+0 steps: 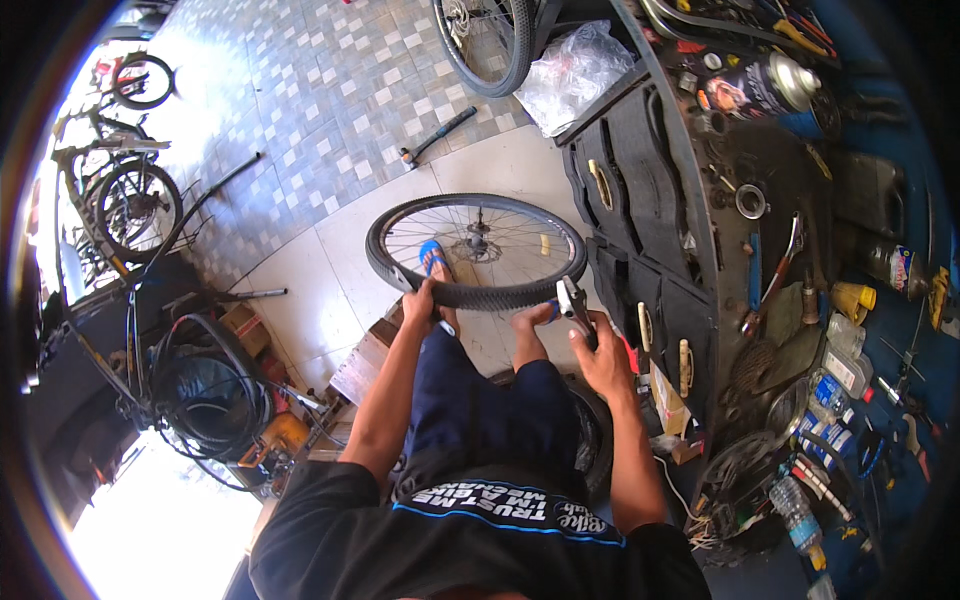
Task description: The person removes a bicycle wheel from a stand, retrieves a wrench from the wall, and uses it to loosen the axle nut on the wheel hub. They then use a screwdriver to adjust the hub internals while holding the wheel.
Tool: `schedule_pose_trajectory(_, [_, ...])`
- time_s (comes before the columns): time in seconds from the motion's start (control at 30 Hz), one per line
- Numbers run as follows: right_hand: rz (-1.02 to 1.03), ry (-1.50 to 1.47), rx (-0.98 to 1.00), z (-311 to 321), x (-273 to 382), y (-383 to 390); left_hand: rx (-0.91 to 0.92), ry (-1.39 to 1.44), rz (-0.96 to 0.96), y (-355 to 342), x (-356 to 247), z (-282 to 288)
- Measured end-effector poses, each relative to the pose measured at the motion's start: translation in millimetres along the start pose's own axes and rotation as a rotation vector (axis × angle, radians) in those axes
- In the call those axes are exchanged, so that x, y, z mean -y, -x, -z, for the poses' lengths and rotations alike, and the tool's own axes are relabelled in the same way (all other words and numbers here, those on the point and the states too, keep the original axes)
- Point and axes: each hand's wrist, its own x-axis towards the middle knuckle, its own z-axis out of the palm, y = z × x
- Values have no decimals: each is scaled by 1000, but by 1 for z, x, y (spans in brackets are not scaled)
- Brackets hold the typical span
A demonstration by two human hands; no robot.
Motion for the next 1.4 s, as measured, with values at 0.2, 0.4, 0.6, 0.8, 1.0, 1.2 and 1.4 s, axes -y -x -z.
schedule_pose_trajectory(0.2, [-114,61,-6,-33,21,-45,354,-22,196,-19,37,48])
schedule_pose_trajectory(0.4, [-151,-23,-1,-90,51,-108,632,127,392,17,-49,73])
schedule_pose_trajectory(0.6, [-335,-236,116,-109,50,-178,596,-719,-496,-22,-158,96])
schedule_pose_trajectory(0.8, [-422,-415,151,-111,12,-245,579,-1143,-726,-194,-100,28])
schedule_pose_trajectory(1.0, [-463,-309,94,-113,-29,-271,753,-1157,-593,-252,-39,-17])
schedule_pose_trajectory(1.2, [-375,-63,226,-131,-48,-303,675,-985,-724,-255,-9,-25])
schedule_pose_trajectory(1.4, [-271,58,420,-218,-85,-380,606,-1103,-557,-239,-17,-42])
